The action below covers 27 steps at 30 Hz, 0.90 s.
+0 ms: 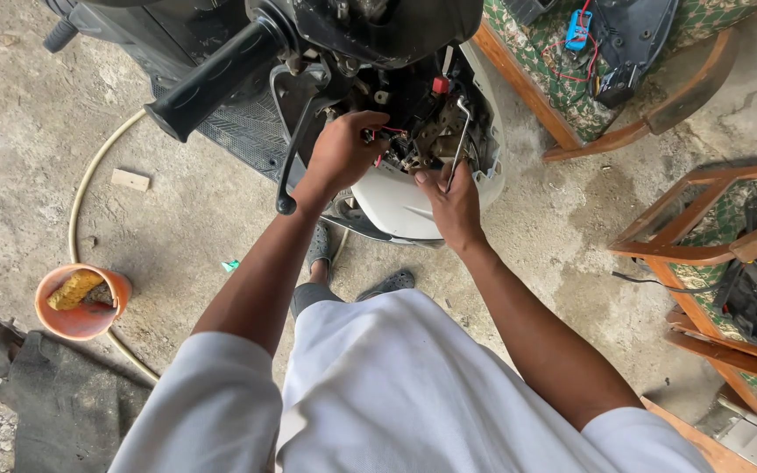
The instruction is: The recorder is repairing the front electrical components and housing of a scooter using various tools.
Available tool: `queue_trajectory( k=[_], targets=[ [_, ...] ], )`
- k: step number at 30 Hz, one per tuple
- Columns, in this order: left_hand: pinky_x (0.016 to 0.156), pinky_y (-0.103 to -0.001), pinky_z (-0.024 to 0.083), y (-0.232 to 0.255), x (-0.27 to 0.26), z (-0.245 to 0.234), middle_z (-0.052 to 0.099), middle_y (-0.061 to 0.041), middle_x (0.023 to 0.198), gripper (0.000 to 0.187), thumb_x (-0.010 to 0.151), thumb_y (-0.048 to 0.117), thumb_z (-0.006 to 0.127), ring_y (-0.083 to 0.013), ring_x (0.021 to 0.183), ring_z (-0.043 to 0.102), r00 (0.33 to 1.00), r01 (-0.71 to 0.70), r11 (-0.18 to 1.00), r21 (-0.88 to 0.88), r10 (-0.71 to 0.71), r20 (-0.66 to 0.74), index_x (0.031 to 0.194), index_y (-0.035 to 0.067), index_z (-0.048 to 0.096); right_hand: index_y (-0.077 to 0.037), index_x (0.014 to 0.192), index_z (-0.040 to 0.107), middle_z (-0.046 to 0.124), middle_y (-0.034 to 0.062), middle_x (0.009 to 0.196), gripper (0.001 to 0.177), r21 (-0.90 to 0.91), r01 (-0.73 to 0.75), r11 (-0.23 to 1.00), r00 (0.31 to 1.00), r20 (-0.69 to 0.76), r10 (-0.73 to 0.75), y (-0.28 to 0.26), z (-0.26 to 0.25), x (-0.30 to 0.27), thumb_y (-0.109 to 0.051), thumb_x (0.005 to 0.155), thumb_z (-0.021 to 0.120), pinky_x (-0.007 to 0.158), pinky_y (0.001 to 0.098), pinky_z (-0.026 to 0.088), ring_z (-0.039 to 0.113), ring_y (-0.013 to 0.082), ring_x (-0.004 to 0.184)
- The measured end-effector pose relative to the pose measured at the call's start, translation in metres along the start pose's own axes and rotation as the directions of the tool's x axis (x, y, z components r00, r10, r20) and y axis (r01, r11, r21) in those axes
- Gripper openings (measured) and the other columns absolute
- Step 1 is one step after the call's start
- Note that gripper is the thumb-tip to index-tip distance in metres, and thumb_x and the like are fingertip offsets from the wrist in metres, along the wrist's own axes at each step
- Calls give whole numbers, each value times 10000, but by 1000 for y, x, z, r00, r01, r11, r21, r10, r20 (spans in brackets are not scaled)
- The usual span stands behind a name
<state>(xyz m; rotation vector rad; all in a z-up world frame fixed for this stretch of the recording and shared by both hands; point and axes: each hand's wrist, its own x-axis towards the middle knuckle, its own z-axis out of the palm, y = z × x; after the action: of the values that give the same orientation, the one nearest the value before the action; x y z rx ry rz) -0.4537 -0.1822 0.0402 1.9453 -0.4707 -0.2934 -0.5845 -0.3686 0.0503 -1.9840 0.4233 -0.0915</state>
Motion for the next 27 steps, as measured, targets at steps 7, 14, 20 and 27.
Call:
queue_trajectory(
  k=[7, 14, 20, 27],
  targets=[
    [804, -433, 569, 8, 31, 11, 746, -83, 997, 299, 792, 124, 747, -315, 934, 714, 996, -35, 866, 499, -12, 90, 1071, 220, 796, -84, 935, 399, 641, 55, 903, 339, 116, 8, 993, 1000, 15, -10, 10, 1, -2, -190, 1015, 711, 768, 257, 527, 669, 127, 935],
    [768, -419, 574, 6, 38, 11, 750, -65, 977, 255, 789, 172, 789, -287, 904, 725, 983, -144, 820, 554, 54, 176, 1041, 212, 781, -86, 937, 422, 473, 4, 801, 363, 0, 3, 1000, 1000, -21, -3, 10, 2, 1, -279, 1014, 720, 679, 272, 464, 491, 109, 748],
    [764, -430, 573, -20, 43, 21, 710, -61, 1053, 266, 777, 254, 845, -278, 930, 709, 965, -249, 783, 570, 154, 210, 990, 136, 739, -89, 934, 425, 448, -15, 793, 384, -40, -17, 999, 999, -31, 16, 8, 2, 2, -335, 1016, 709, 674, 272, 462, 483, 105, 736],
    [757, -431, 567, -19, 40, 18, 701, -34, 1065, 247, 724, 303, 861, -273, 951, 695, 970, -242, 801, 547, 191, 150, 904, 165, 762, -87, 936, 420, 386, -24, 813, 415, -44, 7, 999, 1000, -2, -7, 9, 0, 2, -389, 1036, 687, 650, 274, 421, 422, 99, 730]
  ],
)
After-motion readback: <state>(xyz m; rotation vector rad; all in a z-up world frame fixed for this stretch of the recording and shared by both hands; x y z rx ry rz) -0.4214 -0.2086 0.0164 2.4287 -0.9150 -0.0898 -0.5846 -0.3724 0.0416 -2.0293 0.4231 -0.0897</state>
